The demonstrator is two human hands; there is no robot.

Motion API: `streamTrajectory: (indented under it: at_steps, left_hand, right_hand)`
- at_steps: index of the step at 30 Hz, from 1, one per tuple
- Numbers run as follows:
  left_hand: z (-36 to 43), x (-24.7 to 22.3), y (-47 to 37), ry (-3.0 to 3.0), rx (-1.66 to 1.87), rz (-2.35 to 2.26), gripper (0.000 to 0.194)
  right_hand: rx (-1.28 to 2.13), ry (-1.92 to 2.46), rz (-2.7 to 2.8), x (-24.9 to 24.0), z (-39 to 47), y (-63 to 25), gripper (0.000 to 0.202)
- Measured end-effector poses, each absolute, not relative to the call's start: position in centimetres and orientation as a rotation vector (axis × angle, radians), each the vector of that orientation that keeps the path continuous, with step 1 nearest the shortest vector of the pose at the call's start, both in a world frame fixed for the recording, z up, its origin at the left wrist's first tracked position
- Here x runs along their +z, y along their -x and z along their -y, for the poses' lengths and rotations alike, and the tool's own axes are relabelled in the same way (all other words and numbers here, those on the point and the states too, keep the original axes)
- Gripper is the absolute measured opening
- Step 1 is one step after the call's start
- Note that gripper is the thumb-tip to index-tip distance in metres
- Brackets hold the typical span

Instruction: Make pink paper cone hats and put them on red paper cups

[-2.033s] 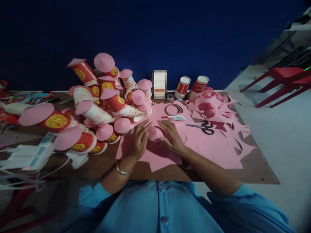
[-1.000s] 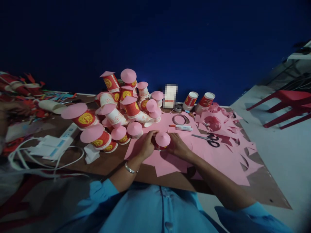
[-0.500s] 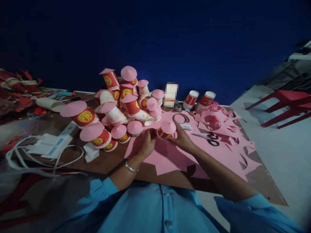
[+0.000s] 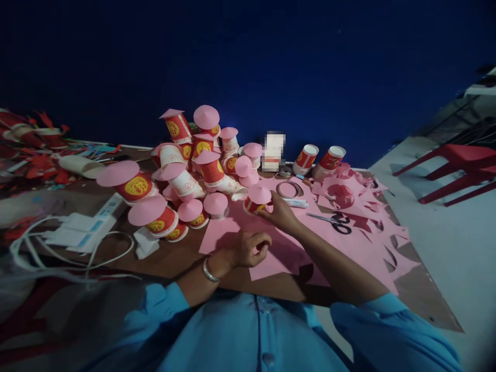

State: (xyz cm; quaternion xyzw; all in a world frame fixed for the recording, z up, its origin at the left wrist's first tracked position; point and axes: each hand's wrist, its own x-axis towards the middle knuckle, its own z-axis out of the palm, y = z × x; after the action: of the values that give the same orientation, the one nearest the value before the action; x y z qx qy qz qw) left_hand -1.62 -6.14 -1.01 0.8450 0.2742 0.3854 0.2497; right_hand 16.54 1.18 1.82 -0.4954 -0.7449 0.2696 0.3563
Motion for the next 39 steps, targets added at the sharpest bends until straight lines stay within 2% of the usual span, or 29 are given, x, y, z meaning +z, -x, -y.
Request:
streamTrajectory:
  at_steps: [7,14,22,28,34,39]
  left_hand:
    - [6.9,-1.1,1.2,-2.464,0.792,-0.46,0.021]
    - [7.6,-0.3,0.6,-2.565,0.6,-0.204,0.013]
    - [7.6,-0.7,0.5,-2.388,0.549,-0.269,0.016]
    - [7.4,-0.7,0.4,-2.354,0.5,-0.368,0.011]
    - [7.1,-1.0,0.1,-2.314,0.571,-0.295,0.021]
    - [7.0,-0.8,0.4,-2.399,0.489,-0.362,0.011]
  right_hand:
    - [0.681,1.195,2.075,-0.1,0.2,-14.7,0.054]
    - [0.725,0.949,2.295,0.1,1.5,-12.3,0.067]
    - [0.664,0.903,2.247,1.1,1.3,-12.1,0.07]
    - [0.559,0.947,2.152,3.7,1.2,-11.9,0.075]
    - [0.558,0.945,2.169,5.0,0.8,-9.9,0.072]
    - [0.478,1.031,2.162,5.1,-0.4,-8.4,0.069]
